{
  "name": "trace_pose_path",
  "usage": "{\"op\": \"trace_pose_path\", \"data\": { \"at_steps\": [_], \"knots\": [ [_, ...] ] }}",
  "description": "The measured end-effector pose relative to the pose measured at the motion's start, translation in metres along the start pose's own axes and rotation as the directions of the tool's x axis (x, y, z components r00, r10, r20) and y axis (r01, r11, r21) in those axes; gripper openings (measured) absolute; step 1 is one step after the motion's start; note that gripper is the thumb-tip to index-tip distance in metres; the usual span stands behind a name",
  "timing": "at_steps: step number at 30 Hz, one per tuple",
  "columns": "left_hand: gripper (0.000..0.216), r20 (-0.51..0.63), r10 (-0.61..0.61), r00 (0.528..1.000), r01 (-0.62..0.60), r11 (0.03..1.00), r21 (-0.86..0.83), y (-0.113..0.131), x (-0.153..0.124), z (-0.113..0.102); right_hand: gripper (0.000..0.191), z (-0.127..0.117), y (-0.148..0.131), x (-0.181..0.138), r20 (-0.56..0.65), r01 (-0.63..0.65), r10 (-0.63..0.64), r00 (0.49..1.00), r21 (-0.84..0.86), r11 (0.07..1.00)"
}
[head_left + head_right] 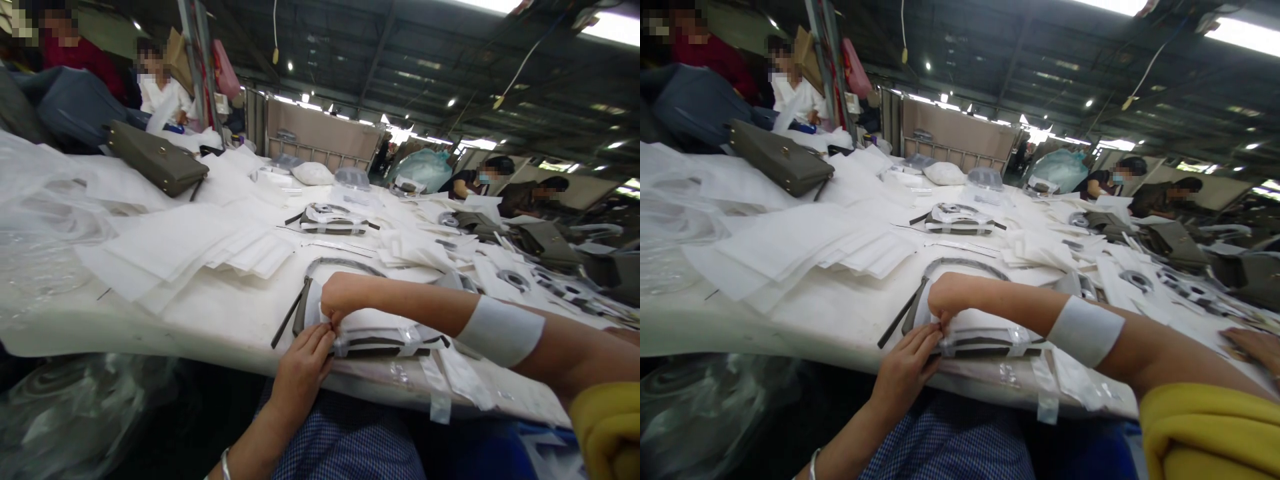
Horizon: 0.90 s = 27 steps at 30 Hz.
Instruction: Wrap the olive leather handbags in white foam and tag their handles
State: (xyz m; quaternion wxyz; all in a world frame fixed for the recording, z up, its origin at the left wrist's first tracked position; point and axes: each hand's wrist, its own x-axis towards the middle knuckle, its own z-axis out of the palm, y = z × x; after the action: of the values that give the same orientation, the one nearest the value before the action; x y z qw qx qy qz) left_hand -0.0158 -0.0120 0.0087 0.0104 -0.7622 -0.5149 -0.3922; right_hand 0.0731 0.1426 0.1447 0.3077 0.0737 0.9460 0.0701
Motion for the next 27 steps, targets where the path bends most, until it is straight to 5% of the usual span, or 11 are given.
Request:
{"op": "trace_pose_path", "data": {
  "at_steps": [11,15,20,27],
  "knots": [
    [0.056,0.075,-0.058,0.995,0.059,0.998,-0.001,0.002,0.003,-0.006,0.040,0.026,0.045,0.022,-0.137,-0.001,0.025,0.990,0.167,0.986],
    [0.054,0.056,-0.044,0.997,0.042,0.998,0.043,0.002,0.003,-0.005,0.039,0.040,0.062,0.020,-0.162,-0.106,0.185,0.969,0.404,0.909],
    [0.058,0.015,-0.020,1.000,0.019,0.998,0.060,0.004,0.001,-0.002,0.042,0.050,0.069,-0.005,-0.257,-0.226,0.417,0.872,0.544,0.808],
    [0.051,-0.059,0.016,0.998,-0.012,0.998,0.068,0.003,-0.008,0.005,0.108,0.078,0.015,-0.025,-0.230,-0.108,0.367,0.902,0.700,0.706]
  ]
}}
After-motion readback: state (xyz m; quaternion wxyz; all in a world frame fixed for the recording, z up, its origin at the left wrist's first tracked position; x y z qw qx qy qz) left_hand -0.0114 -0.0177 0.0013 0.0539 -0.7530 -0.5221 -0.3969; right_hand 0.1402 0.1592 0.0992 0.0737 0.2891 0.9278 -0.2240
